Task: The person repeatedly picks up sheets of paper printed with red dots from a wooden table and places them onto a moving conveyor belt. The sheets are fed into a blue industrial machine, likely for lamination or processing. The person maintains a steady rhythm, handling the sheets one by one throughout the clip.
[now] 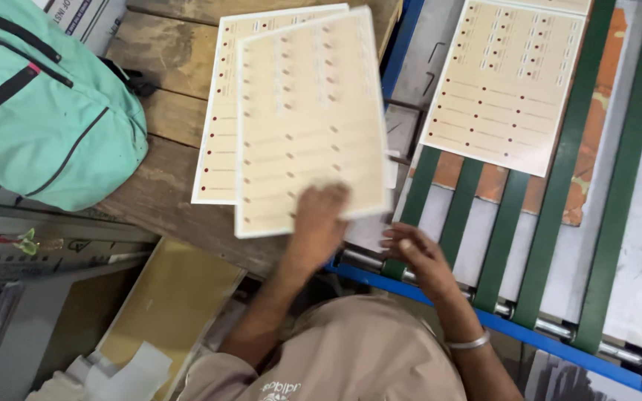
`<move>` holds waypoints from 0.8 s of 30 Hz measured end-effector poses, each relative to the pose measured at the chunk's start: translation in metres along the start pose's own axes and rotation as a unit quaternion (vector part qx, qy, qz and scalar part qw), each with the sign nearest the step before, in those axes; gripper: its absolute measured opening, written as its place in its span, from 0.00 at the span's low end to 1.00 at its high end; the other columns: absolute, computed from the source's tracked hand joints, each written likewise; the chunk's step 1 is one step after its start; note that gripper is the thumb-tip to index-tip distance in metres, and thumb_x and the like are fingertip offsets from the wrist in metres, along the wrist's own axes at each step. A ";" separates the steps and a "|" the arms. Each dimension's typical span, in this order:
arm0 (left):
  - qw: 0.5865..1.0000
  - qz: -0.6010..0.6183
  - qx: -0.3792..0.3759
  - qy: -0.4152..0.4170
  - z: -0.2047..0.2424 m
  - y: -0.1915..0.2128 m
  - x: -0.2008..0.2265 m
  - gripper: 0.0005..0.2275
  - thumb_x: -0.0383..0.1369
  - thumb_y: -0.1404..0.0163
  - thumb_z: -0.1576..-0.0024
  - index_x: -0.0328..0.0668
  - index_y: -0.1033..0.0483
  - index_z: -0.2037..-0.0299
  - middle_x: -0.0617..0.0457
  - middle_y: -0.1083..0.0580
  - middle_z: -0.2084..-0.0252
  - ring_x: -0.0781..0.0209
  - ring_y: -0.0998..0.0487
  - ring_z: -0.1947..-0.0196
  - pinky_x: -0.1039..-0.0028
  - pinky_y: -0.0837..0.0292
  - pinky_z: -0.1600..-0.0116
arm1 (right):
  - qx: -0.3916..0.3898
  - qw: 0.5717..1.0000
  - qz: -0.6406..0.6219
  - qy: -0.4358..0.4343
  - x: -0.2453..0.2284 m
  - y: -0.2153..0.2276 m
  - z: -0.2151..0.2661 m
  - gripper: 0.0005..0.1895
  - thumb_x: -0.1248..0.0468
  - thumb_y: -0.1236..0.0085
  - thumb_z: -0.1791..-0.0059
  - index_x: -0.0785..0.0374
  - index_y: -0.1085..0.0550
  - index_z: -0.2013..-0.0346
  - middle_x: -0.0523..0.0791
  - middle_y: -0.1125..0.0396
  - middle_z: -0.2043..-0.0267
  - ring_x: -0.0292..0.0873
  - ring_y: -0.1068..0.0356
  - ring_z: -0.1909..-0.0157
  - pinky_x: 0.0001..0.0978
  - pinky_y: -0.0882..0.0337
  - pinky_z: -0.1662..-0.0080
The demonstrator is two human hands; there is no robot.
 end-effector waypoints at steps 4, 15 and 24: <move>0.991 -0.047 -0.072 -0.104 0.002 -0.041 0.068 0.29 0.39 0.43 0.49 0.32 0.31 0.37 0.40 0.30 0.36 0.43 0.34 0.34 0.42 0.50 0.29 | 0.062 0.996 -0.060 -0.040 -0.004 0.003 -0.010 0.24 0.60 0.46 0.46 0.71 0.31 0.38 0.53 0.28 0.46 0.48 0.26 0.46 0.41 0.24 0.45; 0.985 -0.167 0.005 0.038 0.006 -0.014 -0.019 0.33 0.48 0.42 0.48 0.33 0.32 0.37 0.31 0.36 0.33 0.37 0.40 0.32 0.41 0.53 0.31 | 0.420 0.878 -0.144 0.181 -0.010 0.178 0.023 0.22 0.76 0.52 0.45 0.68 0.34 0.36 0.50 0.31 0.41 0.47 0.26 0.44 0.42 0.21 0.45; 0.981 -0.164 0.103 0.008 0.024 -0.029 -0.046 0.26 0.24 0.41 0.53 0.39 0.26 0.40 0.46 0.28 0.42 0.46 0.31 0.39 0.52 0.36 0.31 | 0.461 0.861 -0.065 0.206 0.074 0.223 0.050 0.24 0.75 0.47 0.45 0.72 0.37 0.34 0.54 0.33 0.37 0.48 0.27 0.42 0.39 0.21 0.46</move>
Point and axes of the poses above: each hand's wrist, its own z-axis away from the middle knuckle, its own y-axis out of the back of the hand, x = y × z, the point moved 1 cm from there along -z, towards the middle knuckle
